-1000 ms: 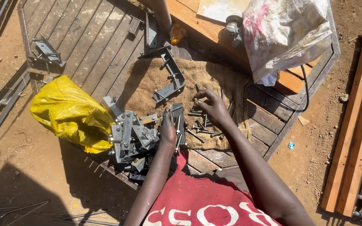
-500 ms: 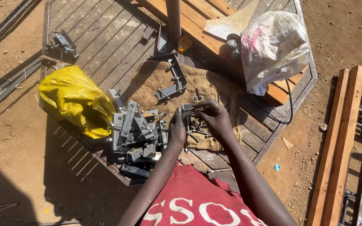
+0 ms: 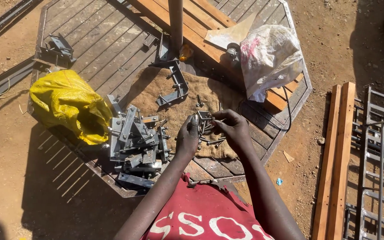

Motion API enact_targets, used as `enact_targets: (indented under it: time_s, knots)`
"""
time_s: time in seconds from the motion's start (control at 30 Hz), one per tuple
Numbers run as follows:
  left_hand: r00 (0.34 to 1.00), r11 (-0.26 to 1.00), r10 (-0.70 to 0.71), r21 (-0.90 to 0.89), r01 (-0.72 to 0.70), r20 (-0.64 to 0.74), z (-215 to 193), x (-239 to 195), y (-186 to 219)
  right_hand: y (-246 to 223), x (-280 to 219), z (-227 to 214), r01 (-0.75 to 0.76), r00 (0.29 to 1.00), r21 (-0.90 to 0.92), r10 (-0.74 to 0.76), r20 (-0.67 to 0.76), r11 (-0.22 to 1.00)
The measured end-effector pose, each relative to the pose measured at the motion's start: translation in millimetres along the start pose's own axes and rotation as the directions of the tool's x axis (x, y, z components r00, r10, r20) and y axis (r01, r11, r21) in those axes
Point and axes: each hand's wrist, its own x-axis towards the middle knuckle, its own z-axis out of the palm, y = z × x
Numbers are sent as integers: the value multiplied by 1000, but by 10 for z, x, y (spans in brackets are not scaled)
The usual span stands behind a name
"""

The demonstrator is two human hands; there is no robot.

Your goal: Assembling metal brackets by manually inserting bolts into pre-drilled holes.

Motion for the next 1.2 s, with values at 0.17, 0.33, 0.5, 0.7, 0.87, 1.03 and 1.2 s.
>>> enact_targets:
  time_s: [0.17,0.33,0.5,0.7,0.87,1.03,1.2]
  knots:
    - [995,994,95,49,-95,10,-42,-219,313,16,-122,-63,-105,994,33,105,-6,994]
    - [987,983,157,94,-159,22,-15,-163,142,62,-202,-85,-109,994,2,109,5,994]
    - [982,973,185,134,-189,42,-35,-254,214,217,-217,-52,-104,994,13,104,18,995]
    - [987,980,161,114,-161,5,-110,-301,312,52,-256,25,-72,997,35,71,30,997]
    - [985,980,167,114,-163,-30,-120,-312,388,-18,-294,87,-69,998,60,68,13,996]
    - [983,978,183,101,-180,-23,-141,-310,433,-119,-268,95,-92,995,51,93,-20,994]
    - [972,964,233,140,-228,-21,-160,-319,536,-42,-224,47,-122,991,-71,125,41,990]
